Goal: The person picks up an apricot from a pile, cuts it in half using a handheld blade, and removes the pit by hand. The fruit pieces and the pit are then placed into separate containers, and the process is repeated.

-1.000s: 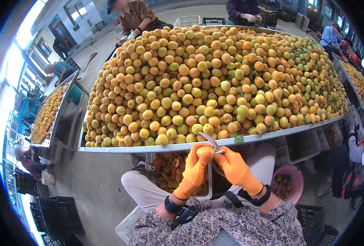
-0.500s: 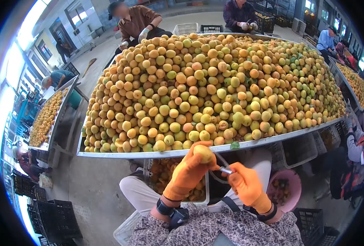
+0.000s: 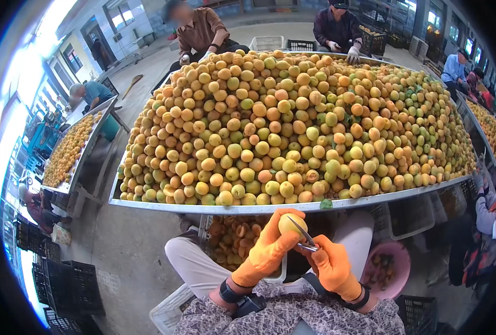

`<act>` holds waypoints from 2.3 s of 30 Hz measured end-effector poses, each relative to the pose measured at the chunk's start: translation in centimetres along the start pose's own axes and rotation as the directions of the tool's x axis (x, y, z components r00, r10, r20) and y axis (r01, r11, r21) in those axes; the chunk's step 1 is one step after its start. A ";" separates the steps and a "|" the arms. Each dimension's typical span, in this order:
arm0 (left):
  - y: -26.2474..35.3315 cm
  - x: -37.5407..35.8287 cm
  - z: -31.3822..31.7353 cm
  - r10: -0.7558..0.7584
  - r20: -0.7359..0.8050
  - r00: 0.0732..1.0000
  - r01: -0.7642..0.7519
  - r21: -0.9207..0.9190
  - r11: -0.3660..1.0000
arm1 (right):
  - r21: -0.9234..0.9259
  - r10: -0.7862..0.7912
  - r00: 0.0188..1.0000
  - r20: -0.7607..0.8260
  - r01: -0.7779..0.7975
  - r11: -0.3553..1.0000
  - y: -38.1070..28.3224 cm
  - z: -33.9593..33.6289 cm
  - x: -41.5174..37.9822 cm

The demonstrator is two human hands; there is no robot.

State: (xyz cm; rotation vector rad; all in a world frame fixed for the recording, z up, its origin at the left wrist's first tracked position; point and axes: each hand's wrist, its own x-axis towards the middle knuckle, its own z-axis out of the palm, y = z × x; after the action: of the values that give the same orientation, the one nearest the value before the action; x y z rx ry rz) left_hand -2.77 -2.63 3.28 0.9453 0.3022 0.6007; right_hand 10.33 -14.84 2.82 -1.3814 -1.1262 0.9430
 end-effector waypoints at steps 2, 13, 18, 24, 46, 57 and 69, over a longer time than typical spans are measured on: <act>0.7 -0.5 0.9 -0.015 -0.045 0.999 0.022 0.151 0.988 | -0.041 -0.074 0.996 -0.054 0.071 0.997 0.7 0.6 -0.2; 2.0 -0.3 0.6 -0.021 0.232 0.973 -0.112 0.546 0.830 | -0.243 -0.363 0.931 -0.041 0.343 0.907 2.3 -0.4 0.2; 4.5 1.5 0.2 -0.076 0.377 0.923 -0.271 0.776 0.569 | -0.195 -0.407 0.912 0.048 0.408 0.892 2.8 -1.2 1.0; 1.0 -0.2 2.5 0.079 0.272 0.959 -0.145 0.229 0.963 | -0.159 -0.552 0.822 -0.143 0.531 0.832 3.5 0.8 1.2; 5.4 0.4 0.9 0.093 0.533 0.841 -0.535 0.794 0.290 | -0.222 -0.445 0.894 0.046 0.443 0.869 2.0 -0.6 0.2; 3.3 -0.6 1.0 0.225 0.418 0.880 -0.470 0.704 0.532 | -0.107 -0.482 0.876 0.023 0.482 0.870 3.1 0.3 0.7; 3.6 -0.6 -0.5 0.360 0.241 0.901 -0.362 0.875 0.322 | -0.123 -0.247 0.964 0.103 0.259 0.958 2.5 -0.5 -0.1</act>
State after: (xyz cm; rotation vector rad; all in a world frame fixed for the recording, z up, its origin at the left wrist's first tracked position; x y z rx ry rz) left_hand -4.78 -1.06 5.97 2.1615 0.4314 0.8675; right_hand 11.10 -15.06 0.38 -1.2750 -1.4180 0.7581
